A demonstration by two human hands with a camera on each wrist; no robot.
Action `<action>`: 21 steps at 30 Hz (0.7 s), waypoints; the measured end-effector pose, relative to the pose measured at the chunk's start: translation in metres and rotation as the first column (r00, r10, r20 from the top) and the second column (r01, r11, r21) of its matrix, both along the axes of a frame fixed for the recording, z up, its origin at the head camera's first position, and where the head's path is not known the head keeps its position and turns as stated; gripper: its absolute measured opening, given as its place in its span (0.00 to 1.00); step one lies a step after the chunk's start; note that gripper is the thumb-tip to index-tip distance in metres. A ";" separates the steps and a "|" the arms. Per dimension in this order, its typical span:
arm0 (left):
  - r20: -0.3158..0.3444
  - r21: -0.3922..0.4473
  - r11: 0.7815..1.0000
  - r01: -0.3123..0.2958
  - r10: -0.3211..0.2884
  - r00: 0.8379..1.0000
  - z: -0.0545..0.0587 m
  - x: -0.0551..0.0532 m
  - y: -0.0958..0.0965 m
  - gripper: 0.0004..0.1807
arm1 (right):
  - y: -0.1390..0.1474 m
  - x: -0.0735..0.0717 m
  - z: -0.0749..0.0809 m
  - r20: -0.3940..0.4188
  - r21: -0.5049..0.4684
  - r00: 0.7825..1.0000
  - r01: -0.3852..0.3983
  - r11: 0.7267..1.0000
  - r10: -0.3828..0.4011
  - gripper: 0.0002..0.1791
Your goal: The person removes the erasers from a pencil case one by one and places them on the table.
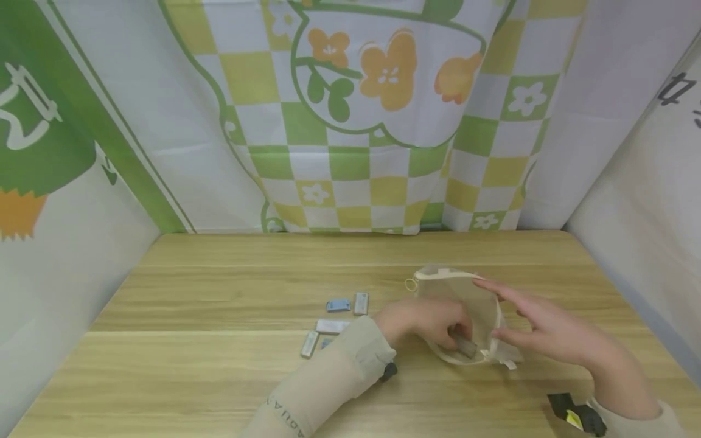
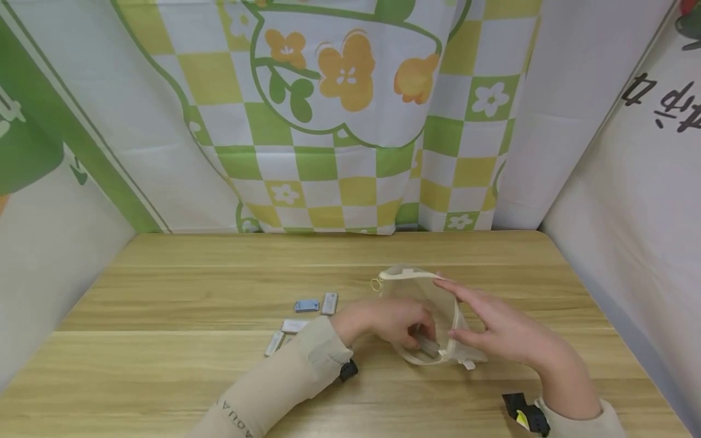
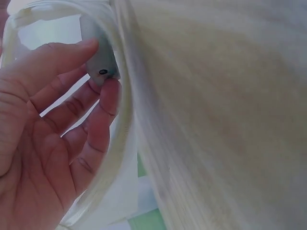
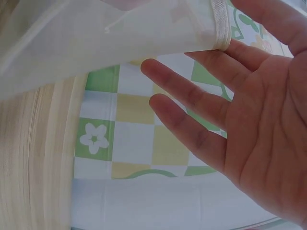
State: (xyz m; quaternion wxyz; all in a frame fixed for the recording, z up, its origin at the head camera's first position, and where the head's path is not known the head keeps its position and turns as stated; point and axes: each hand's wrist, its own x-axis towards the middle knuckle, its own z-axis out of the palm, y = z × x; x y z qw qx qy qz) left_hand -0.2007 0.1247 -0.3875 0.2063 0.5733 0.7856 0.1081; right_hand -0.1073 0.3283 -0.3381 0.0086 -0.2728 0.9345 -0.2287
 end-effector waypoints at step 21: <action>0.023 0.003 0.999 -0.054 0.054 0.998 0.005 0.005 -0.007 0.14 | 0.001 -0.002 -0.001 0.054 -0.023 0.998 -0.015 1.000 0.016 0.43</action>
